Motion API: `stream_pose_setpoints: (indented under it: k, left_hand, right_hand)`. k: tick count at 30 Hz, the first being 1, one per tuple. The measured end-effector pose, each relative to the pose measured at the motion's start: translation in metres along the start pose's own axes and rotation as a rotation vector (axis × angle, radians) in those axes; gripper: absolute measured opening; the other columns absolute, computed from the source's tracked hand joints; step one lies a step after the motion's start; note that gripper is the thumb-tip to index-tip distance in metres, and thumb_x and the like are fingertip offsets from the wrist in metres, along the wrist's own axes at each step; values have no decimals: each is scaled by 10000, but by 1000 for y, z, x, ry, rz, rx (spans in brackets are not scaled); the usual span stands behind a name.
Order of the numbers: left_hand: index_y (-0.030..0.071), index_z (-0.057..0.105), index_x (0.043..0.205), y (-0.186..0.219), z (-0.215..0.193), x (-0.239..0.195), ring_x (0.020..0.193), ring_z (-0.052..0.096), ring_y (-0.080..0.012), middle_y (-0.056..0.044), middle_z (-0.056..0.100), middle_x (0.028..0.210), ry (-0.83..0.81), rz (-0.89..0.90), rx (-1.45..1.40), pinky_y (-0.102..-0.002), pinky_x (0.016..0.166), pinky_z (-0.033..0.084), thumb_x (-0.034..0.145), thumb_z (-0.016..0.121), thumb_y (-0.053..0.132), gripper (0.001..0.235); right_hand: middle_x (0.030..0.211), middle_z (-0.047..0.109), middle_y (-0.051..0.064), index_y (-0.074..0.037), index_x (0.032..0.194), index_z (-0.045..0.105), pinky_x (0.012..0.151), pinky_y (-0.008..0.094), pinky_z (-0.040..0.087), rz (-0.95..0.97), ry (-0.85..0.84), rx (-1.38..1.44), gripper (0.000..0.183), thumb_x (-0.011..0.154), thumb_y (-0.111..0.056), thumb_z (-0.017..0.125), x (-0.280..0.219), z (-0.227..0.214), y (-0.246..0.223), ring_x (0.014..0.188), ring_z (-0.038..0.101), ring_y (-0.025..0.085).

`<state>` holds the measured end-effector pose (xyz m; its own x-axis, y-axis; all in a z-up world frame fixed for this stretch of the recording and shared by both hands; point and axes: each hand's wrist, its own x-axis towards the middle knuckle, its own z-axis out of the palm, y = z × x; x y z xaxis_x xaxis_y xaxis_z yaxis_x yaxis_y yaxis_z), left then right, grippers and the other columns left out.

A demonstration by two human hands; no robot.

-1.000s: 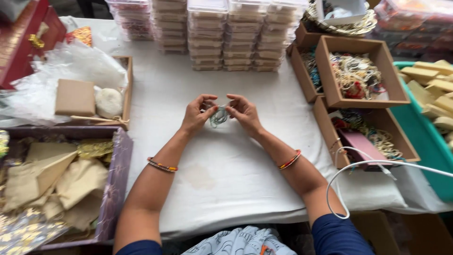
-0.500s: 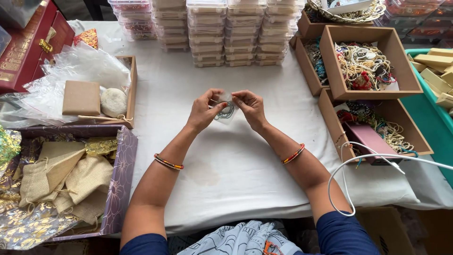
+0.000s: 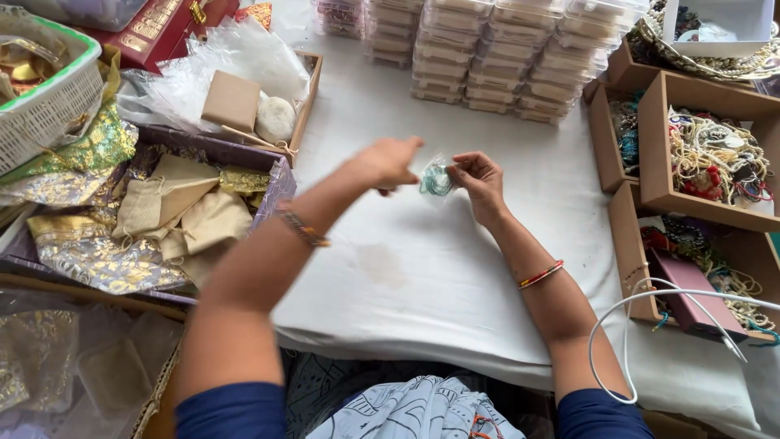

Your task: The person packages a green beaded bracelet by placing it into a clear plastic bag, then into a small beige cloth pouch, and finally into a clear plastic box. They then pick up a silver chain necklace, place it into a clear plastic bag, and put the bag into another beige cloth pouch.

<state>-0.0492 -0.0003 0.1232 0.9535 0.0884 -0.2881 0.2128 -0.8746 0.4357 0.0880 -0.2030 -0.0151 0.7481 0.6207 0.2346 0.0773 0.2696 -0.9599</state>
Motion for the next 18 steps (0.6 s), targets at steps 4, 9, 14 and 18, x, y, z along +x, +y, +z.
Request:
stream_pose_setpoints:
  k: [4,9,14,18]
  left_hand:
    - [191,540,1383,-73,-54,-80,1008,680,-363,-156,709,1061,256,-52,373,-505,847,543,881,764,455,610]
    - [111,491,1429,-194,-66,-168,1108,665,-336,-177,651,1211,207,-463,591,-481,948,539,788,813,533,832]
    - [130,627,1295,-193,-62,-192,958,759,-297,-137,758,1027,381,-443,737,-438,743,619,1070,552,170,241]
    - [189,598,1398,-110,-83,-164,813,740,-221,-102,738,1037,564,-96,778,-346,638,608,1059,498,50,380]
  right_hand:
    - [948,736,35,-27,1103,690,717,245,606,21,111,-185,159,954,-61,733,3,-12,-4,853,696,90]
    - [906,708,15,-38,1106,688,645,236,562,155,190,-364,151,966,-73,733,4,-6,-9,788,655,74]
    - [910,713,12,-35,1110,690,660,229,568,126,168,-341,162,959,-70,736,3,-10,-2,795,658,70]
    - [922,720,14,-38,1115,691,679,226,578,116,170,-324,165,957,-65,730,4,-10,-2,810,667,67]
